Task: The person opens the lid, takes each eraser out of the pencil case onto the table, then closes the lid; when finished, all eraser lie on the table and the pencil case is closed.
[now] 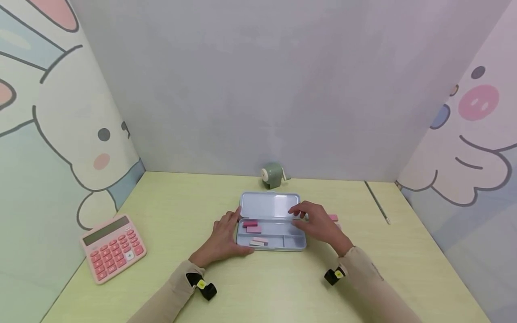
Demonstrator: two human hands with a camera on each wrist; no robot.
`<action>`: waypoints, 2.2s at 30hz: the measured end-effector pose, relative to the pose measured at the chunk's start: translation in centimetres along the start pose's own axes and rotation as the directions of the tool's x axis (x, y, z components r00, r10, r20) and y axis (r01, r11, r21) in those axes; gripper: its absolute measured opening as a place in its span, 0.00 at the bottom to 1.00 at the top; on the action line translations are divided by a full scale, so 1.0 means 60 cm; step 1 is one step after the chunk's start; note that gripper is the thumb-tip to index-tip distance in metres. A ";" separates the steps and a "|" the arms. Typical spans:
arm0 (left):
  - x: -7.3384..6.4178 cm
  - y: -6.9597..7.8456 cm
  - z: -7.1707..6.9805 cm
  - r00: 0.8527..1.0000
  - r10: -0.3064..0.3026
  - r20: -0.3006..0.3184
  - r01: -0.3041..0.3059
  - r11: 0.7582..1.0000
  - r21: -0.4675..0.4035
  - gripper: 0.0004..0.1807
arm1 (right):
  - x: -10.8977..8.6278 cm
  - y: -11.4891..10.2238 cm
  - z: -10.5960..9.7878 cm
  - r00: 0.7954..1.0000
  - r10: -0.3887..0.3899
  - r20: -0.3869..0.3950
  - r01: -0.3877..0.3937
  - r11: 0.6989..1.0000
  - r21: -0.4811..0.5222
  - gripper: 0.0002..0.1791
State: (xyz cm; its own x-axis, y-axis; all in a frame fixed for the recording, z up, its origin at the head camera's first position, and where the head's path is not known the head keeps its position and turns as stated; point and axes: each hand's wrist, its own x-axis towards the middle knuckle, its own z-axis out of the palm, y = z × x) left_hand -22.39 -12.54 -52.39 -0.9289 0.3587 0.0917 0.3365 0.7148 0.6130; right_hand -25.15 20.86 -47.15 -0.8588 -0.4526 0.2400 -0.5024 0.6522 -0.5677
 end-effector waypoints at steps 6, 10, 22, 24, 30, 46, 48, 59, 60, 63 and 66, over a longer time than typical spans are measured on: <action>0.000 -0.002 0.001 1.000 0.006 -0.008 -0.006 1.000 0.000 0.75 | 0.033 -0.028 0.014 0.999 -0.038 0.020 0.039 0.999 -0.012 0.13; 0.000 -0.001 0.001 1.000 -0.008 0.006 0.008 1.000 -0.002 0.75 | 0.049 -0.044 0.023 0.997 -0.080 0.009 0.080 0.997 -0.003 0.13; 0.001 0.000 0.001 1.000 -0.016 0.006 0.016 1.000 0.003 0.75 | 0.085 -0.082 0.056 0.988 -0.122 0.091 0.122 0.993 0.005 0.14; 0.001 0.000 0.001 1.000 -0.014 0.006 0.014 1.000 0.004 0.75 | 0.091 -0.087 0.064 0.987 -0.117 0.110 0.118 0.993 0.002 0.14; -0.001 0.000 0.002 1.000 -0.023 0.009 0.023 1.000 -0.016 0.74 | 0.099 -0.102 0.085 0.981 -0.088 0.170 0.089 0.996 0.004 0.13; 0.000 -0.003 0.002 1.000 -0.014 -0.005 0.014 1.000 -0.002 0.74 | 0.110 -0.110 0.130 0.978 -0.080 0.191 0.097 0.992 -0.083 0.06; 0.000 -0.004 0.003 1.000 -0.011 -0.005 0.011 1.000 0.001 0.74 | 0.111 -0.110 0.133 0.980 -0.075 0.184 0.093 0.991 -0.093 0.06; 0.001 -0.006 0.005 1.000 0.003 -0.010 -0.003 1.000 0.009 0.74 | 0.104 -0.106 0.123 0.986 -0.060 0.153 0.073 0.995 -0.075 0.02; 0.000 -0.006 0.005 1.000 0.002 -0.011 -0.002 1.000 0.006 0.74 | 0.103 -0.105 0.120 0.988 -0.059 0.142 0.068 0.996 -0.057 0.02; 0.000 -0.005 0.004 1.000 0.001 -0.010 -0.001 1.000 0.002 0.74 | 0.098 -0.099 0.111 0.991 -0.070 0.111 0.071 0.997 -0.011 0.03; 0.000 -0.003 0.002 1.000 -0.004 -0.005 0.004 1.000 -0.001 0.74 | 0.094 -0.095 0.102 0.993 -0.077 0.089 0.076 0.997 0.016 0.05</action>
State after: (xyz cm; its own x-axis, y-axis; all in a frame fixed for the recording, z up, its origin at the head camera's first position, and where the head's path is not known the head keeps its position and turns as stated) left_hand -22.42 -12.60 -52.56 -0.9311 0.3527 0.0928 0.3324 0.7159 0.6140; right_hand -26.50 10.89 -47.40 -0.8050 -0.5542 0.2117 -0.5646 0.6061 -0.5602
